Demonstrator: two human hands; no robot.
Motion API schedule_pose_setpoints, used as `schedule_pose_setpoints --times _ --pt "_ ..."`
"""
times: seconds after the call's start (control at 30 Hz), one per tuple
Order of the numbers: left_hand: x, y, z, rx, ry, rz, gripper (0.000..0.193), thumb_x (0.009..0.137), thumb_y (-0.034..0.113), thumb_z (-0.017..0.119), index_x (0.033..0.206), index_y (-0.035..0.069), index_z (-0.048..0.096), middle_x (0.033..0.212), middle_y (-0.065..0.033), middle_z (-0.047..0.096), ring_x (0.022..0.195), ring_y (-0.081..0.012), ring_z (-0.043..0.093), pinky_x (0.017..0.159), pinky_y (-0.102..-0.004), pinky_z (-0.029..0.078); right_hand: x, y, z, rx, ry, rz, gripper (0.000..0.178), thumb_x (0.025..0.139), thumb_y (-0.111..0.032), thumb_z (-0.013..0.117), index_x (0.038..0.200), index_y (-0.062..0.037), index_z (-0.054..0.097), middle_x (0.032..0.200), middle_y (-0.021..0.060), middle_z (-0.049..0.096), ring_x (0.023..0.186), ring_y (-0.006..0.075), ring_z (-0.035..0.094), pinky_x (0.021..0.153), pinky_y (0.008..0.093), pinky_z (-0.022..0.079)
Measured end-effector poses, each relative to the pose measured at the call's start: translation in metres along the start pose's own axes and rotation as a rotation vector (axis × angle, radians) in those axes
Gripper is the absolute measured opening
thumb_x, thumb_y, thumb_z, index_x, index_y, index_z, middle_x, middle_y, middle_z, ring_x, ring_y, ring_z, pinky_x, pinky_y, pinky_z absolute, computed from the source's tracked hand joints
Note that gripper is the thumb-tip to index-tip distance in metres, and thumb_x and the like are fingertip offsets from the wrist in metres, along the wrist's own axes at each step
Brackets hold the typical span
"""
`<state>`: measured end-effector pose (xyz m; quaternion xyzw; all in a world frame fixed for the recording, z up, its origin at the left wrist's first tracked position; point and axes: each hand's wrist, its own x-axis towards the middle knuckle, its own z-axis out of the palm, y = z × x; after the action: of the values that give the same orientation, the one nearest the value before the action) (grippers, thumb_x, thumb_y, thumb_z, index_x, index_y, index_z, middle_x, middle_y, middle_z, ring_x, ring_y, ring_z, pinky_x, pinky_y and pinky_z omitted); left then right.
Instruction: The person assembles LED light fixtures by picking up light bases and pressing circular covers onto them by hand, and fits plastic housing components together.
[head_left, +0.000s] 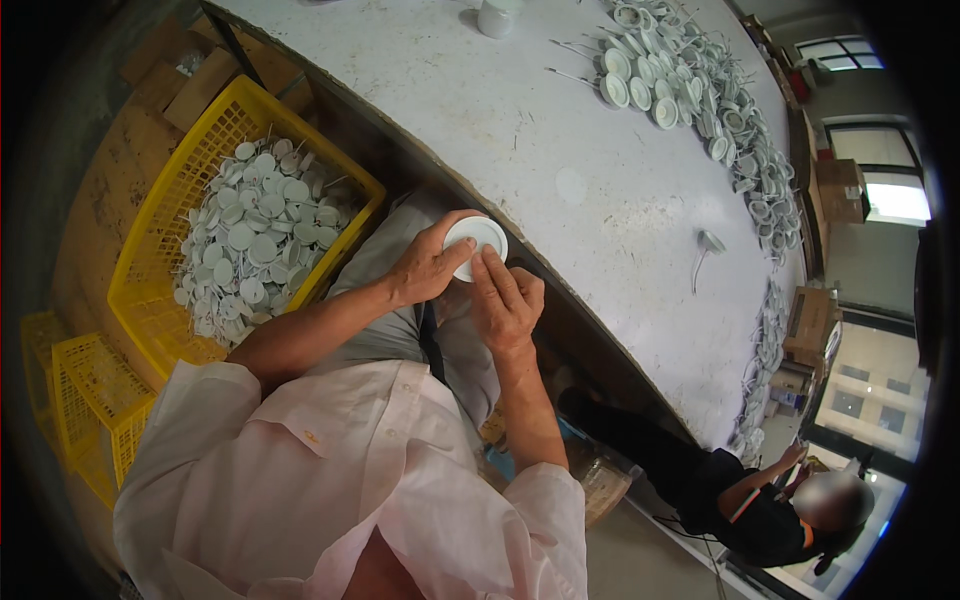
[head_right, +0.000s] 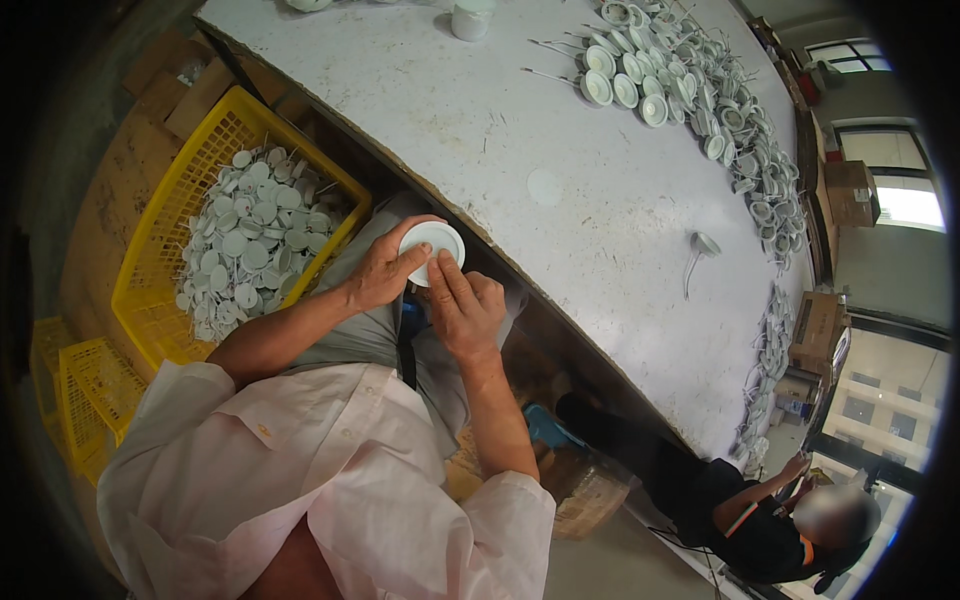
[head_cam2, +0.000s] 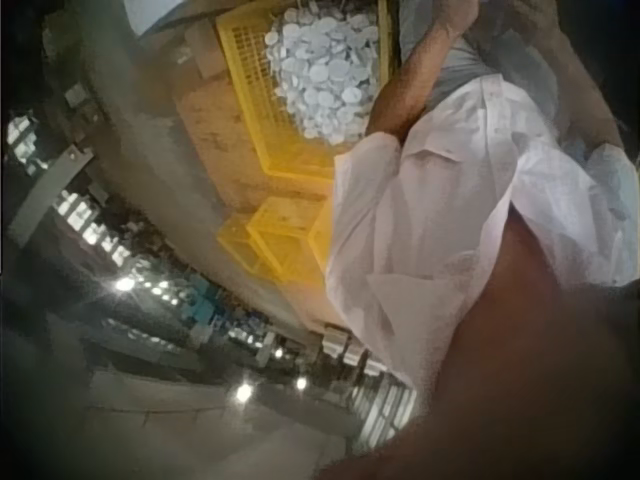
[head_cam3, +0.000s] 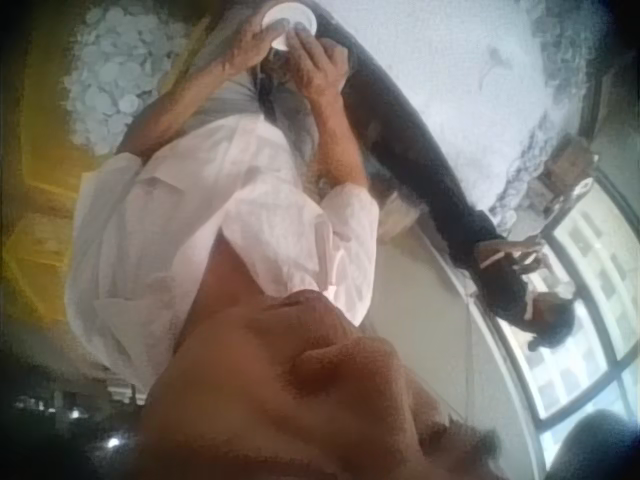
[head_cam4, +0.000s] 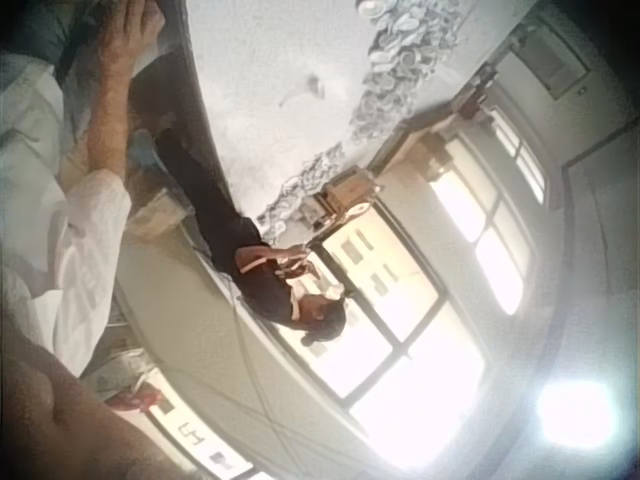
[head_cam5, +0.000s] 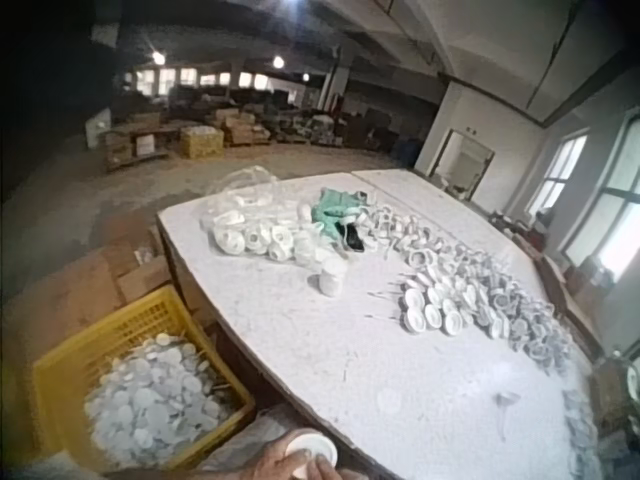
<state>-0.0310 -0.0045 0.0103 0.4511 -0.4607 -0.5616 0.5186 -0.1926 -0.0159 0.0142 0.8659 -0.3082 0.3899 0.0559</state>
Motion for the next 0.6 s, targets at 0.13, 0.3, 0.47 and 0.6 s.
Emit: schedule_pose_setpoints --times 0.13,0.3,0.47,0.6 --pt "0.003 0.000 0.004 -0.038 -0.010 -0.035 0.037 0.091 0.017 0.048 0.124 -0.001 0.045 0.107 -0.0164 0.060 0.097 -0.0210 0.059 0.084 -0.0317 0.049 -0.002 0.002 -0.002 0.002 -0.002 0.007 0.036 0.065 -0.008 0.073 0.101 -0.0099 0.068 0.110 0.0004 0.064 0.074 0.0168 0.053 0.063 0.0289 0.043" --pt "0.008 -0.008 0.006 -0.028 0.025 -0.105 0.037 0.088 0.012 0.056 0.123 0.000 0.048 0.107 -0.0120 0.060 0.098 -0.0177 0.058 0.084 -0.0292 0.049 -0.001 0.008 -0.004 0.087 -0.013 -0.001 0.031 0.066 -0.005 0.072 0.096 -0.0084 0.068 0.104 0.0018 0.064 0.077 0.0180 0.055 0.065 0.0302 0.044" --pt "0.006 -0.025 -0.024 -0.179 0.299 -0.247 0.031 0.086 0.013 0.062 0.114 0.001 0.058 0.104 -0.0060 0.061 0.093 -0.0110 0.058 0.080 -0.0258 0.048 0.004 0.038 -0.015 0.176 -0.044 0.129 0.026 0.068 -0.004 0.071 0.093 -0.0075 0.067 0.102 0.0068 0.064 0.085 0.0247 0.059 0.073 0.0344 0.048" --pt "-0.017 -0.060 -0.095 -0.213 0.532 -0.298 0.029 0.092 0.020 0.055 0.113 0.000 0.058 0.103 -0.0056 0.062 0.093 -0.0117 0.058 0.082 -0.0259 0.047 -0.013 0.170 -0.041 -0.275 0.140 0.388 0.028 0.073 -0.002 0.067 0.102 -0.0044 0.063 0.101 0.0140 0.064 0.090 0.0302 0.059 0.077 0.0391 0.047"
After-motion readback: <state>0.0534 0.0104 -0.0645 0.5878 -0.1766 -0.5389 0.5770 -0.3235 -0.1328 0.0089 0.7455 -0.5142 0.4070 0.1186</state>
